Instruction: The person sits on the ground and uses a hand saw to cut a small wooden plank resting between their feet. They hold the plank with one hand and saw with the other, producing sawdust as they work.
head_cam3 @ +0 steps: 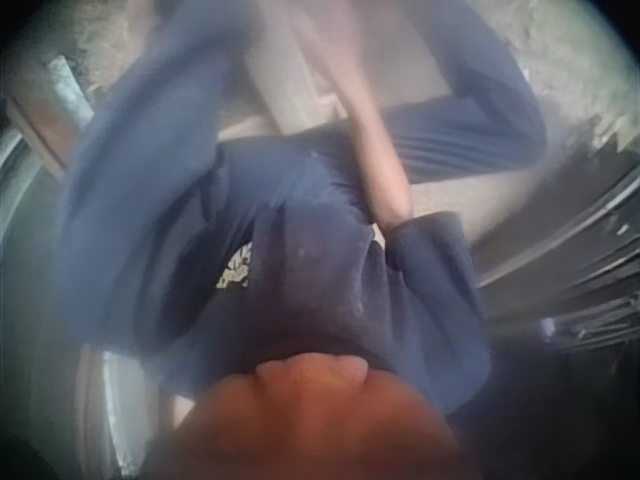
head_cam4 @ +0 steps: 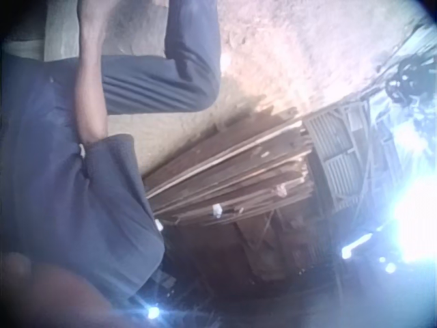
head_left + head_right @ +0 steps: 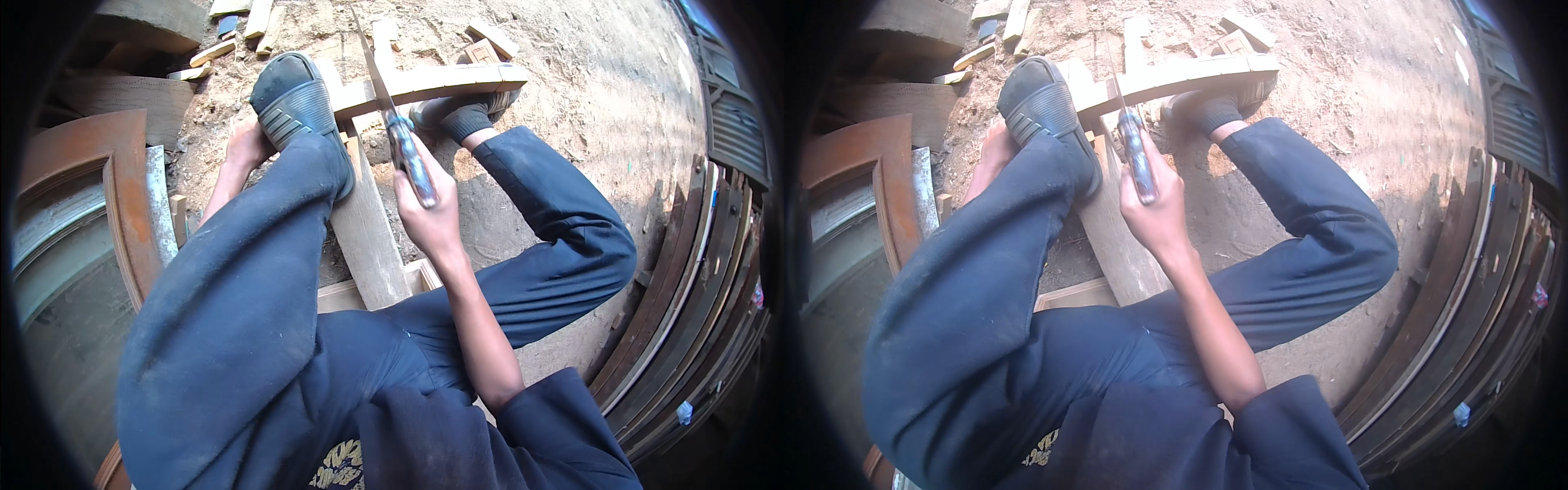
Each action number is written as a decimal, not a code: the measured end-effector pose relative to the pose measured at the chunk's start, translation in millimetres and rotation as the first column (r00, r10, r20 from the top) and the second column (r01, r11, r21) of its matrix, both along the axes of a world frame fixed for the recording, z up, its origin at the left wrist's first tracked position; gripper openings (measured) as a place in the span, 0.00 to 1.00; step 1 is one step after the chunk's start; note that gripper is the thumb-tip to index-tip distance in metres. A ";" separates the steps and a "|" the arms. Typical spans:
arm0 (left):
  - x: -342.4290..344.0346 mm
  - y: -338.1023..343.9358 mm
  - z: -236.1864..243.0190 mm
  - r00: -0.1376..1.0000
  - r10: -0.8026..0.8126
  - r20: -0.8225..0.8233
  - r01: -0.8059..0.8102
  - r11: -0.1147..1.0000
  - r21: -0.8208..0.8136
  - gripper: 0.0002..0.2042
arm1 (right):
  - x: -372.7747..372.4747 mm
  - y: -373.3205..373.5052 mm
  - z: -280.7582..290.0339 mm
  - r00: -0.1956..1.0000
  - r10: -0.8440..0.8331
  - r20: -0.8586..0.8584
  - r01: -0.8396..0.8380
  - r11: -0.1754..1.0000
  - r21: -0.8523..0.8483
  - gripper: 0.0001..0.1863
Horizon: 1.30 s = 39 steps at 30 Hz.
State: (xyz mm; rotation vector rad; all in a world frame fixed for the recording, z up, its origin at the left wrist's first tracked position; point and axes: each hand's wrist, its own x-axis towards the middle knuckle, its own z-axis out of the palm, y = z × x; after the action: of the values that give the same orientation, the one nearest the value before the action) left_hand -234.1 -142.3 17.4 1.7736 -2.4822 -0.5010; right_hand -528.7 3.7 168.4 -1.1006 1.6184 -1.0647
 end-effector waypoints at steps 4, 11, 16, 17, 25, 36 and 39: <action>6.5 3.3 -13.0 1.000 -0.010 -0.027 0.010 1.000 -0.010 0.17 | -9.6 61.9 18.0 0.999 0.013 -0.052 -0.013 1.000 -0.008 0.32; -7.8 -2.8 2.3 0.996 -0.084 -0.010 0.084 0.996 0.001 0.14 | -1.5 -3.7 -9.6 1.000 -0.018 -0.006 0.018 1.000 0.008 0.31; 19.4 3.2 -14.8 0.998 -0.034 0.053 0.040 0.992 -0.122 0.14 | -3.0 47.7 10.8 0.999 0.025 -0.036 -0.028 0.997 -0.075 0.32; 10.0 6.6 -20.0 0.999 -0.043 0.034 0.046 0.993 -0.111 0.14 | -5.4 56.5 14.1 0.999 0.018 -0.036 -0.019 1.000 -0.017 0.32; -12.4 -2.9 17.0 0.997 -0.052 -0.051 0.050 0.998 -0.039 0.15 | 2.5 -12.7 -10.0 0.999 -0.033 0.011 0.033 0.999 -0.011 0.30; -7.9 -7.0 19.6 0.997 -0.039 -0.064 0.042 0.998 0.045 0.15 | 2.7 -8.1 -8.3 0.998 -0.040 0.037 0.041 0.999 -0.008 0.30; -1.1 -12.5 21.7 0.997 -0.045 -0.056 0.047 0.999 0.025 0.15 | 1.2 -6.1 -4.3 0.999 0.004 -0.035 -0.007 0.997 -0.076 0.31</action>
State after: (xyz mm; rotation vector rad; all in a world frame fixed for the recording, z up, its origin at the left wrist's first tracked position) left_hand -235.2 -154.7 39.1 1.6905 -2.4957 -0.5803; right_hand -527.4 -2.4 164.1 -1.1793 1.6130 -1.1169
